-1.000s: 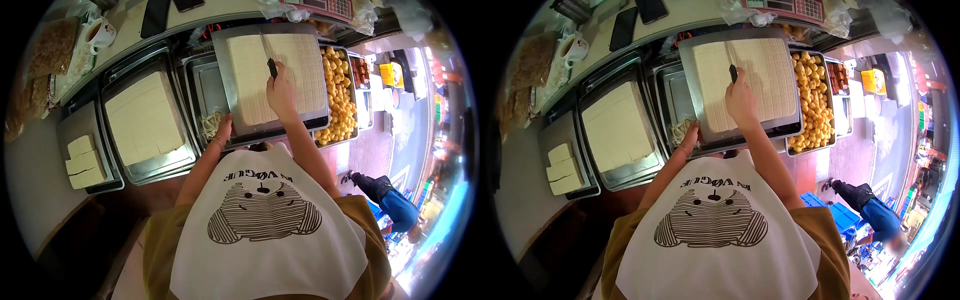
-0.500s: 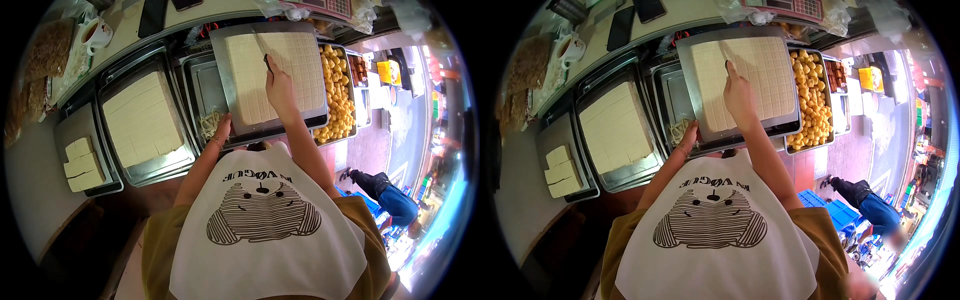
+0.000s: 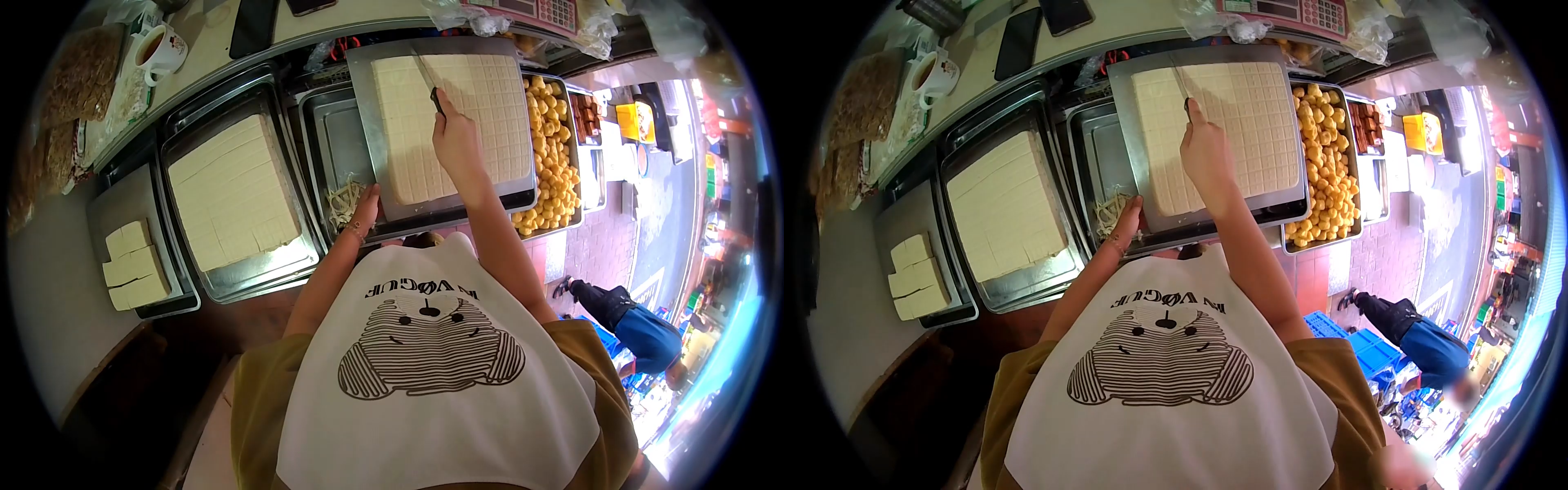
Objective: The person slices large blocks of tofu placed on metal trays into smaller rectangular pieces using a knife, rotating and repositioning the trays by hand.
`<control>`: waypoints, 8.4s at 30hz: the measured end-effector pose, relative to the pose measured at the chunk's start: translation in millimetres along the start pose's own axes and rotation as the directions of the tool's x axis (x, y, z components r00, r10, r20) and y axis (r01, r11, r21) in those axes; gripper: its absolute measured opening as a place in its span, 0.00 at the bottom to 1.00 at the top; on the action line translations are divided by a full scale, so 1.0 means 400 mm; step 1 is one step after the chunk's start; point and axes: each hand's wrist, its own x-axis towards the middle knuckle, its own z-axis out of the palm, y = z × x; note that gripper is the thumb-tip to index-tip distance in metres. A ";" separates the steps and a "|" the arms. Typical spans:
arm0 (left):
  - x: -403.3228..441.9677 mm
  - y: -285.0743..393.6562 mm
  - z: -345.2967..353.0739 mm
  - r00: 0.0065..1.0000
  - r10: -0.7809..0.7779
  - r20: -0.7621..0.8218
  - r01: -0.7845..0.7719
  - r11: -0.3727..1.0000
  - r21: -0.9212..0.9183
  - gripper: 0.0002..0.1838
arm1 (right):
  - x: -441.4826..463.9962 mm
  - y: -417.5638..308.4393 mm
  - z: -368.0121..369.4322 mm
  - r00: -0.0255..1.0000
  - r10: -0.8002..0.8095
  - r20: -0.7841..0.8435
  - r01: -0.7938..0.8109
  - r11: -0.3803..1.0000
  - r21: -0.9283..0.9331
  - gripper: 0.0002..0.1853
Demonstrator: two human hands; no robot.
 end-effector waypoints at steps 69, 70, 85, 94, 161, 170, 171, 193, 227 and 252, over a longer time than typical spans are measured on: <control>-0.009 0.010 0.002 0.999 0.038 0.028 -0.036 0.998 -0.050 0.30 | -0.017 -0.002 -0.010 0.992 0.066 0.106 -0.050 0.987 -0.152 0.23; -0.007 0.010 0.002 0.998 0.045 0.038 -0.042 0.997 -0.062 0.31 | -0.021 0.001 -0.009 0.992 0.064 0.106 -0.047 0.987 -0.153 0.23; -0.007 0.010 0.004 0.997 0.069 0.023 -0.069 0.997 -0.029 0.30 | -0.064 0.018 -0.011 0.990 0.062 0.126 -0.043 0.989 -0.142 0.23; 0.015 -0.025 -0.001 0.999 0.026 0.026 -0.025 0.999 -0.046 0.30 | -0.087 0.029 -0.011 0.985 0.065 0.161 -0.039 0.986 -0.160 0.25; 0.054 -0.070 0.004 0.998 -0.055 0.009 0.056 0.994 -0.094 0.30 | -0.350 0.068 -0.079 0.953 0.163 0.256 -0.142 0.985 -0.099 0.23; 0.007 0.003 0.007 0.997 0.077 0.007 -0.077 0.997 -0.001 0.32 | -0.406 0.072 -0.092 0.932 0.201 0.302 -0.138 0.967 -0.215 0.23; 0.009 0.000 0.007 0.997 0.077 0.001 -0.077 0.997 0.011 0.31 | -0.414 0.070 -0.094 0.935 0.200 0.292 -0.140 0.967 -0.214 0.23; 0.037 -0.040 0.005 1.000 -0.023 -0.011 0.022 0.997 -0.078 0.29 | -0.549 0.066 -0.173 0.838 0.346 0.422 -0.302 0.938 -0.170 0.22; 0.246 0.518 0.316 0.708 0.682 0.184 -0.317 0.073 0.946 0.34 | -0.195 0.194 -0.344 0.966 0.256 0.031 -0.252 0.912 0.323 0.23; 0.081 0.387 0.391 0.691 0.545 0.475 -0.536 -0.056 0.843 0.36 | -0.128 0.256 -0.329 0.972 0.211 0.104 -0.231 0.938 0.258 0.23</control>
